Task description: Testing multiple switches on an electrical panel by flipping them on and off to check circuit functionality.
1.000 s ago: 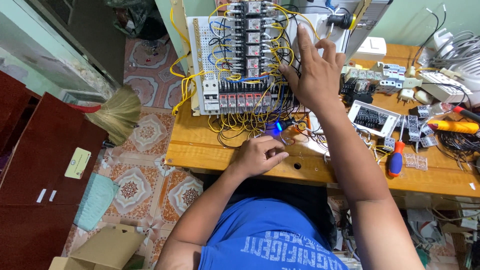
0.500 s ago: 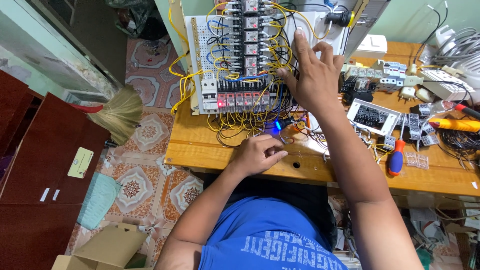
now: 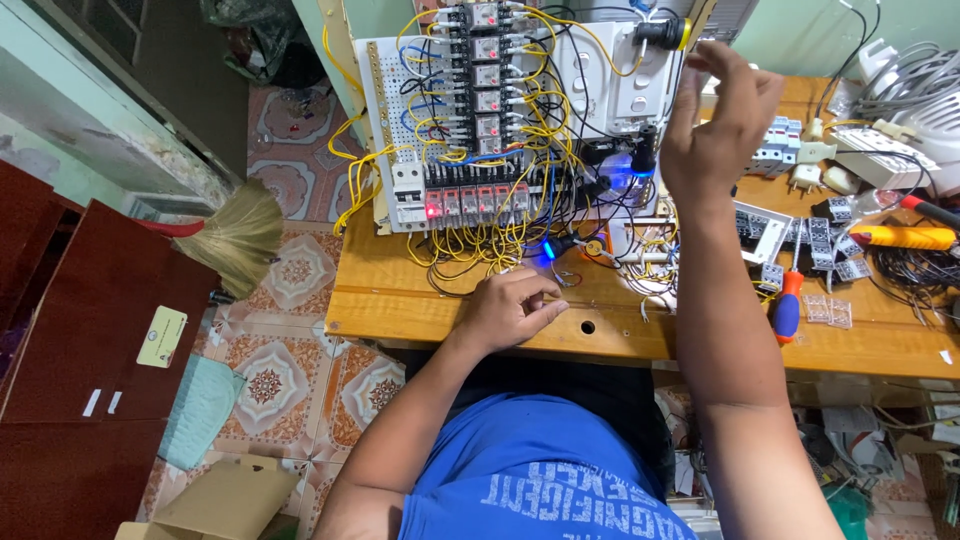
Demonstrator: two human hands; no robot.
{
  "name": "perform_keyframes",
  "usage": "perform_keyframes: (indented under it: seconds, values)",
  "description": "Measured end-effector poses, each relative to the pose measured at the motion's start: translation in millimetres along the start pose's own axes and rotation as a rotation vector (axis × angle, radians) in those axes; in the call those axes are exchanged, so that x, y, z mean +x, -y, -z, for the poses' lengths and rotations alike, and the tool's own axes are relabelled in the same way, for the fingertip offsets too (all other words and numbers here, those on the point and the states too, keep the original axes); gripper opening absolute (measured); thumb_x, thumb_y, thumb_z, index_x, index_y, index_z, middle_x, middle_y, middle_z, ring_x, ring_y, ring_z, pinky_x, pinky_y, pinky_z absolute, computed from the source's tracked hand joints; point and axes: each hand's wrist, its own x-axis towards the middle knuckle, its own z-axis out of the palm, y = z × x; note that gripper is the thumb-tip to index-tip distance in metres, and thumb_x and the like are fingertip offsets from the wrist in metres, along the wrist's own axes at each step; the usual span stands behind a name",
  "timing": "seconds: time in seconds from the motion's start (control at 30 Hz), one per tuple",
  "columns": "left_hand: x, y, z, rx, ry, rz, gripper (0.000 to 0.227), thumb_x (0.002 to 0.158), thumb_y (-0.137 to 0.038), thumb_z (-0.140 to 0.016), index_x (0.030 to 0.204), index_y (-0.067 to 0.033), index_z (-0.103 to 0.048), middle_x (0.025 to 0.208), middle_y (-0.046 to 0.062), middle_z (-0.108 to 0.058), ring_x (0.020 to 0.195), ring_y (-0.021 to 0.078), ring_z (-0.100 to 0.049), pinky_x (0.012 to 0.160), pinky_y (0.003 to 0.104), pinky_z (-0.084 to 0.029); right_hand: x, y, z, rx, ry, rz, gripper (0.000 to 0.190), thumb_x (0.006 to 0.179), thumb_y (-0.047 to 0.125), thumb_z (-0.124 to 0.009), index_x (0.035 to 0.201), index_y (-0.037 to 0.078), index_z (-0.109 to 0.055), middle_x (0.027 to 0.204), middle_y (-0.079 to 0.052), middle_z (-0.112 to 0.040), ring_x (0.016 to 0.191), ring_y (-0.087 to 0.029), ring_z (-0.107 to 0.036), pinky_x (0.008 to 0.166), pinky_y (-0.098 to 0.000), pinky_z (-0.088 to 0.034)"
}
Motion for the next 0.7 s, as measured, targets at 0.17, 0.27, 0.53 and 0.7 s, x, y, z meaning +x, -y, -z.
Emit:
perform_keyframes:
  seconds: [0.17,0.27,0.53,0.7]
  values:
    - [1,-1,0,-0.04,-0.017,-0.029,0.015,0.093,-0.029,-0.073,0.094,-0.0144,-0.073,0.075,-0.002,-0.066,0.066,0.0139,-0.06,0.062,0.03,-0.05,-4,-18,1,-0.005,0.048,-0.107,0.025,0.104,0.006,-0.051,0.126,0.01,-0.063,0.106,-0.007,-0.075,0.095,-0.023,-0.044,0.075,-0.0374,-0.038]
    - [1,0,-1,-0.047,-0.02,-0.018,0.015,0.092,-0.029,-0.075,0.094,-0.0141,-0.074,0.078,-0.001,-0.069,0.067,0.0128,-0.062,0.062,0.029,-0.052,-10,-26,-8,-0.028,0.076,-0.141,0.025,0.105,0.007,-0.049,0.123,0.013,-0.064,0.104,-0.004,-0.074,0.091,-0.022,-0.045,0.071,-0.0366,-0.038]
    - [0,-1,0,-0.058,-0.022,-0.024,0.015,0.092,-0.028,-0.075,0.093,-0.0131,-0.073,0.081,-0.001,-0.07,0.066,0.0127,-0.064,0.062,0.029,-0.053,-15,-19,-7,0.074,0.186,-0.105,0.018,0.105,0.007,-0.066,0.122,0.009,-0.066,0.102,-0.006,-0.073,0.095,-0.023,-0.053,0.074,-0.0367,-0.043]
    - [0,1,-1,-0.016,-0.016,-0.034,0.017,0.093,-0.031,-0.073,0.093,-0.0139,-0.073,0.077,-0.001,-0.067,0.066,0.0151,-0.063,0.058,0.031,-0.048,-22,-29,-14,-0.044,0.295,-0.133,0.024,0.108,0.012,-0.065,0.129,0.018,-0.076,0.094,-0.006,-0.057,0.086,-0.023,-0.044,0.08,-0.0427,-0.041]
